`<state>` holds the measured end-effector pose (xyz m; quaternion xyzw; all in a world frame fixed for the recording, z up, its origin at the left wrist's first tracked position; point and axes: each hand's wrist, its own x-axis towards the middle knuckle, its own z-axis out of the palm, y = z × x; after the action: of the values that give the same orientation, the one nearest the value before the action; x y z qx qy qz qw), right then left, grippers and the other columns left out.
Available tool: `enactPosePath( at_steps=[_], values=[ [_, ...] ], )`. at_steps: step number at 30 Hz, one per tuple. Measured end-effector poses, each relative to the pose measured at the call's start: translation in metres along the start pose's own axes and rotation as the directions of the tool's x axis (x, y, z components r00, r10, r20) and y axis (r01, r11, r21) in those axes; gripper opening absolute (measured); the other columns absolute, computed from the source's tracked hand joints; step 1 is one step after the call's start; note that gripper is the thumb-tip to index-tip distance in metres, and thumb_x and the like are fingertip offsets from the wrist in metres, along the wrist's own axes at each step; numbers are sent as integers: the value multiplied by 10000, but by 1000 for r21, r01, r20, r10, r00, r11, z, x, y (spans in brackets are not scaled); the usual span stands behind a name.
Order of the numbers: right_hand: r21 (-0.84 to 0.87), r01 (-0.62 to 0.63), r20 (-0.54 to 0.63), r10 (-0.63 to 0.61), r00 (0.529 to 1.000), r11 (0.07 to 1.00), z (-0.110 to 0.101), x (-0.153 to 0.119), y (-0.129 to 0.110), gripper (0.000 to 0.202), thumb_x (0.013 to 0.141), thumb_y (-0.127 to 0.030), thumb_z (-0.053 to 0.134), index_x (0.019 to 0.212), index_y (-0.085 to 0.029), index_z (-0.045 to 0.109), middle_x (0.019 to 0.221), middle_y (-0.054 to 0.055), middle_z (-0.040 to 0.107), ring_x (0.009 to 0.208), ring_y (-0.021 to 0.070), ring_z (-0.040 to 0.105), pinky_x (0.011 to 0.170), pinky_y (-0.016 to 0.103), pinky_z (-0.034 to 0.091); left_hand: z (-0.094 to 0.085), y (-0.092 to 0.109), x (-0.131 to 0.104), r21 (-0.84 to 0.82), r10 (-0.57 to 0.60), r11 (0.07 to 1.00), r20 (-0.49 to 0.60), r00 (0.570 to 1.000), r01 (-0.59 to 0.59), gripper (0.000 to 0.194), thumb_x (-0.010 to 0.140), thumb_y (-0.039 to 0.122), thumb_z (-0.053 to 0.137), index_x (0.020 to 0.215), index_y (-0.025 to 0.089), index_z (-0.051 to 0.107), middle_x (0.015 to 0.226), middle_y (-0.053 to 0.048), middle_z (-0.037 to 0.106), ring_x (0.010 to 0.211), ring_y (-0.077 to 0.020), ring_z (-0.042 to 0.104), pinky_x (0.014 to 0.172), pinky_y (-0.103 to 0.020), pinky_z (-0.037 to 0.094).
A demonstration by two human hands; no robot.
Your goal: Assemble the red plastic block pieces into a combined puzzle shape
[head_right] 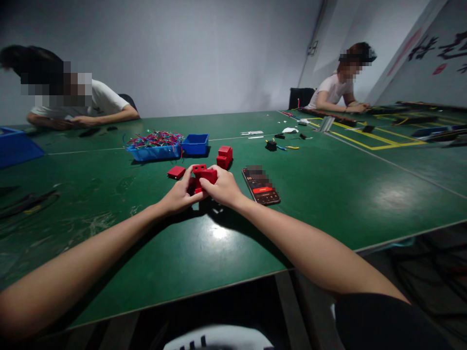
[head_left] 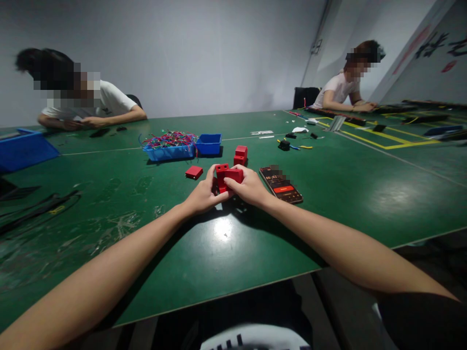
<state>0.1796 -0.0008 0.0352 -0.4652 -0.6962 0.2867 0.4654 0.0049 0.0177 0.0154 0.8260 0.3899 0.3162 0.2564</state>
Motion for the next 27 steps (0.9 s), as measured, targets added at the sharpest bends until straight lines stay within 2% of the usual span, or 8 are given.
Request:
enactPosePath(
  at_steps=[8,19,27],
  values=[
    [27,-27,3,27,1000,999,0,0,1,171,753,-322,588,842,-176,574,728,-4,610,661,139,548,650,256,437,-1,2,0,-25,-8,1000,11,1000,8,876,774,462,644,1435,112,187,1029,-120,679,816,-234,676,754,-329,523],
    [8,-26,-16,26,1000,1000,2,1,3,181,740,-329,586,820,-167,575,699,-10,592,635,128,525,628,246,419,0,-1,0,23,-19,1000,15,1000,18,912,772,491,632,1447,91,167,956,-105,682,765,-227,662,716,-329,522],
    [-10,-68,-44,68,997,998,1,0,-1,158,726,-314,596,782,-167,587,669,-15,590,616,122,526,599,235,406,0,-2,0,4,-8,1000,25,1000,8,877,770,438,644,1446,119,186,948,-82,684,768,-222,663,713,-314,516]
  ],
)
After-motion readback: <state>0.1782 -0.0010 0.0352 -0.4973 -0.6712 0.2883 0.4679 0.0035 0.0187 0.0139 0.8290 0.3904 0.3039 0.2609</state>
